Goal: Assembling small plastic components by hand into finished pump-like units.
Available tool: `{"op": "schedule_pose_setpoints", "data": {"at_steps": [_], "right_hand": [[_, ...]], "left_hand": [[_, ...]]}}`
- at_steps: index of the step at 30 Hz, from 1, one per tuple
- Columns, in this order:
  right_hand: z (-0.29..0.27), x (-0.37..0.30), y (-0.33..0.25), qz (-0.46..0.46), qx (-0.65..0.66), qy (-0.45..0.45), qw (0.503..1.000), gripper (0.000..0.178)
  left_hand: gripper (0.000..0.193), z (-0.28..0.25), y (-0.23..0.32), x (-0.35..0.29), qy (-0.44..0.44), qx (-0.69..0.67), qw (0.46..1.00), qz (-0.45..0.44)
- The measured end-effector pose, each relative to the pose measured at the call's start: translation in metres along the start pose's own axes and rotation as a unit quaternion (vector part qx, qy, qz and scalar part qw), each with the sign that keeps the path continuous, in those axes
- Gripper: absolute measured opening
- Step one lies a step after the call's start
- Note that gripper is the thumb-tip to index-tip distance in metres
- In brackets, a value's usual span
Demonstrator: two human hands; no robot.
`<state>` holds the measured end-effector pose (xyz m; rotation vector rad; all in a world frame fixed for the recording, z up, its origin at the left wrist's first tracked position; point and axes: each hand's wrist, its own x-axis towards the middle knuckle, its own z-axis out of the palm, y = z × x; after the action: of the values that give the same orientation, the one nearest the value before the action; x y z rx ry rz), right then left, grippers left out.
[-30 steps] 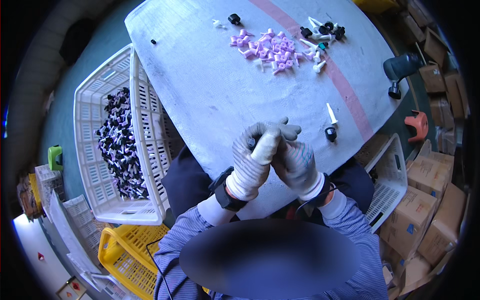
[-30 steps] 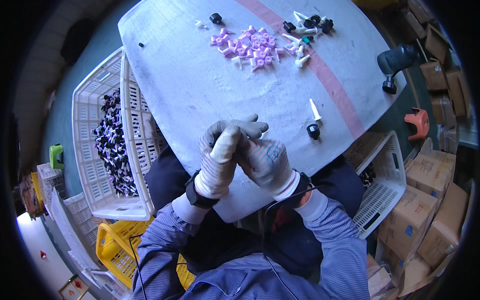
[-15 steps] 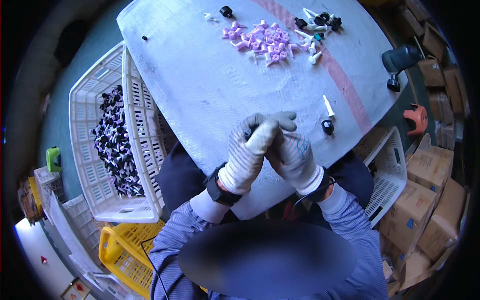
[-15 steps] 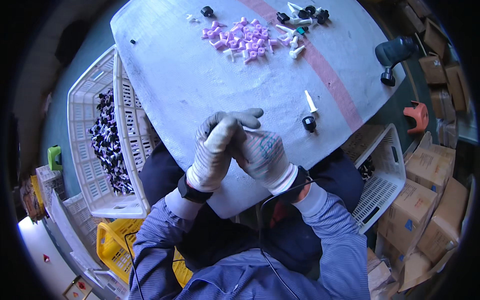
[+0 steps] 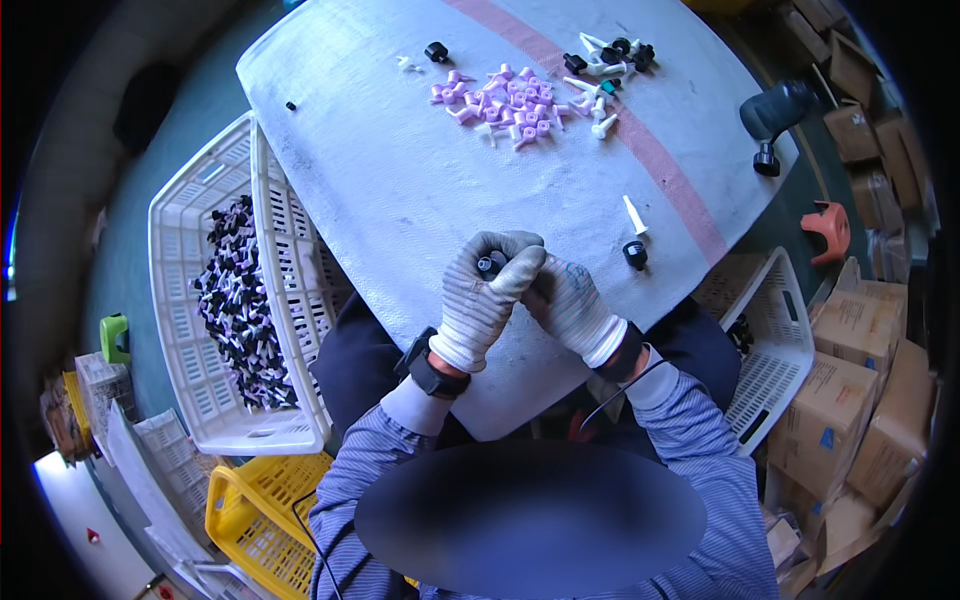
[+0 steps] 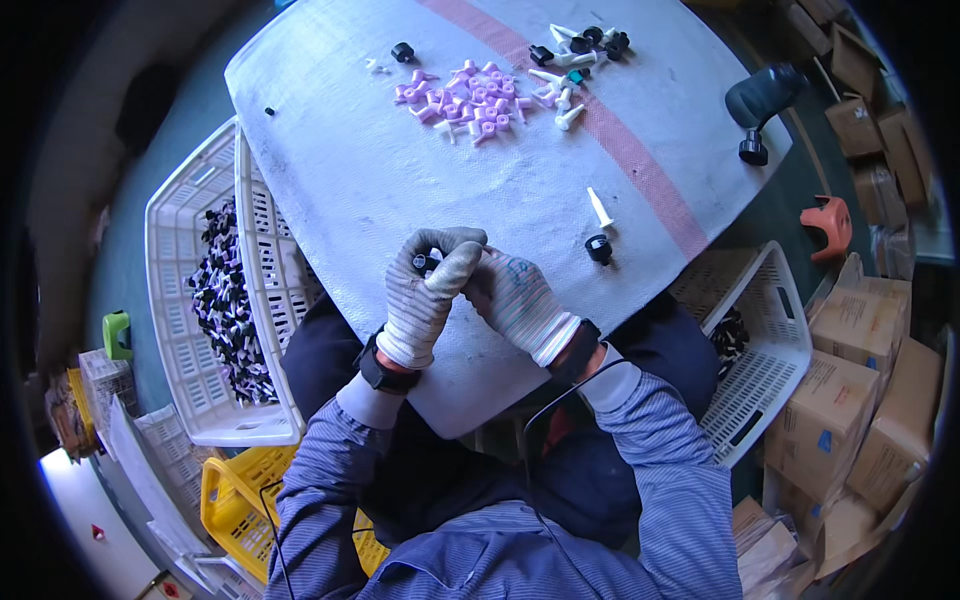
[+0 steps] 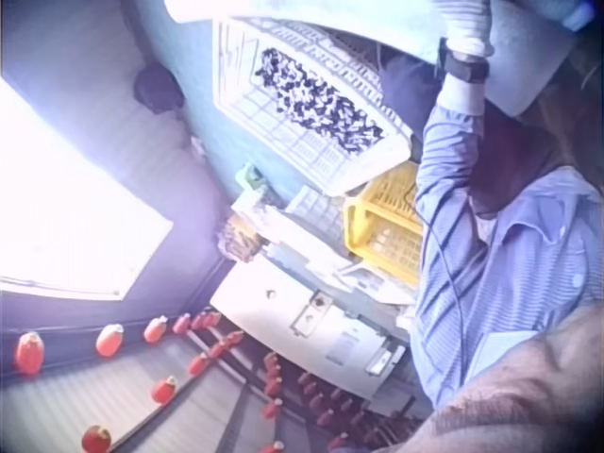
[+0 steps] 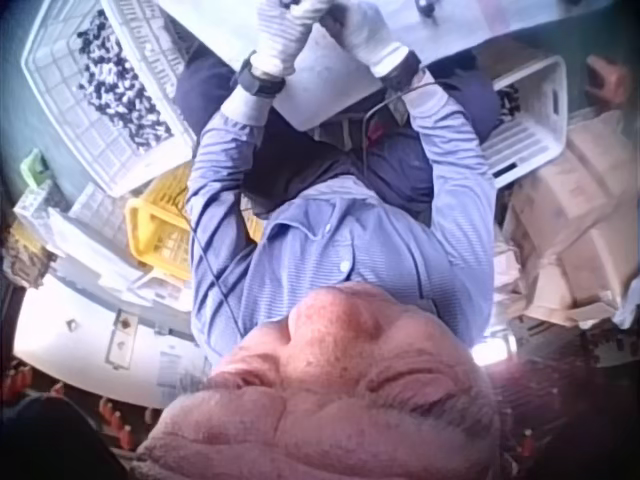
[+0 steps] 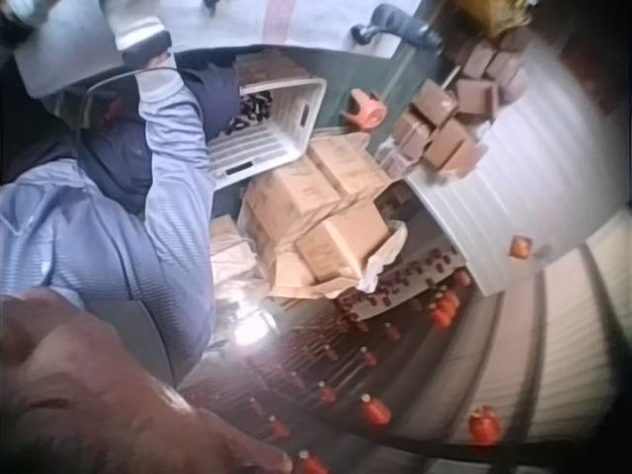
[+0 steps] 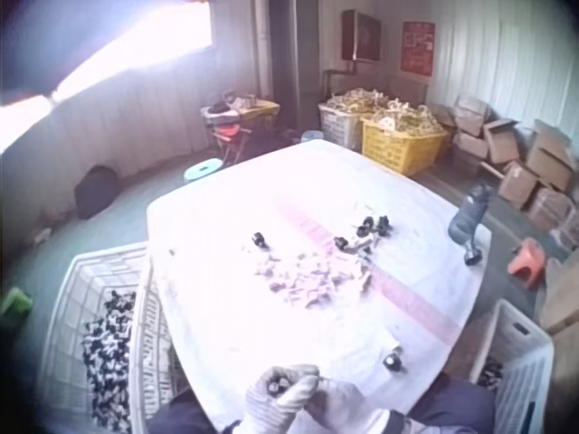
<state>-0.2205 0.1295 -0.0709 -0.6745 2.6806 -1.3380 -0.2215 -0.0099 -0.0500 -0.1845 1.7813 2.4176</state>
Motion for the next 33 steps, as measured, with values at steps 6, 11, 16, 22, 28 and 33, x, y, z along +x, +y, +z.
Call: {"op": "schedule_pose_setpoints", "data": {"at_steps": [6,11,16,22,28,33], "right_hand": [[-0.006,-0.003,0.006,0.045,-0.048,-0.038,0.997,0.017],[-0.011,-0.001,0.01,0.124,-0.035,0.002,0.992,0.02],[-0.022,0.01,0.002,0.218,-0.127,-0.145,0.957,0.024],[-0.021,-0.006,0.025,0.152,-0.091,-0.112,0.978,0.025],[-0.046,-0.006,0.02,0.154,-0.099,0.027,0.983,0.022],[-0.053,-0.001,0.005,0.035,-0.061,0.061,0.996,0.024]], "left_hand": [[0.024,0.006,-0.01,0.008,0.007,0.062,0.998,0.008],[0.022,0.009,-0.027,0.018,-0.004,0.125,0.992,-0.007],[0.022,0.007,-0.053,0.024,0.012,0.138,0.989,0.052],[0.02,0.008,-0.063,0.029,0.022,0.266,0.953,0.146],[0.015,0.009,-0.067,0.029,0.023,0.336,0.921,0.198],[0.012,0.006,-0.069,0.027,-0.004,0.414,0.877,0.245]]}}
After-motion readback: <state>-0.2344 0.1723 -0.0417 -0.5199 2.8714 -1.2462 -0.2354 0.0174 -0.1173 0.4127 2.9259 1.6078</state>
